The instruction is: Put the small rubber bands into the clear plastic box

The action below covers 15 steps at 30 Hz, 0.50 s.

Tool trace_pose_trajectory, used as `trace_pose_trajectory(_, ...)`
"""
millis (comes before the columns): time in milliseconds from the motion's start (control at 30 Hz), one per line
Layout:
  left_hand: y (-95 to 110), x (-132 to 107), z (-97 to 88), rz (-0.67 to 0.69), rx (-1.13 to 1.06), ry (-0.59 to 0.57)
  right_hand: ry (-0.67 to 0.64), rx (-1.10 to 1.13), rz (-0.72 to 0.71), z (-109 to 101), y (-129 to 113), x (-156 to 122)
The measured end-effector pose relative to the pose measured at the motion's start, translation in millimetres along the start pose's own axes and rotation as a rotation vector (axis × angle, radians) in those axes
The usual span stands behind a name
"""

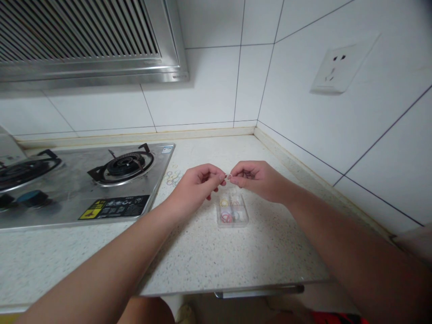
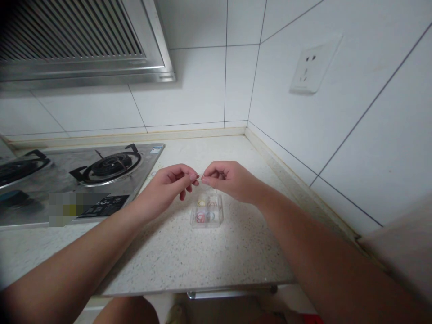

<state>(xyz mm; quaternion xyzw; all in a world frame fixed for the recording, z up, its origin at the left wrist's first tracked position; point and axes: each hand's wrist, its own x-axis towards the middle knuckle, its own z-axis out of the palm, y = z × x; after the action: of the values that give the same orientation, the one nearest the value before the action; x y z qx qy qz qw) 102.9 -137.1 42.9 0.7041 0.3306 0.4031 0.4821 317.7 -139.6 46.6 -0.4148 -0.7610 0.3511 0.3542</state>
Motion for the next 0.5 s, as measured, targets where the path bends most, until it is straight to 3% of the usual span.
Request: trace_pose_trajectory(500,-0.1,-1.9,2.1,0.002,-0.004,-0.065,0.052,0.018,-0.035,-0.6,-3.9,-0.5)
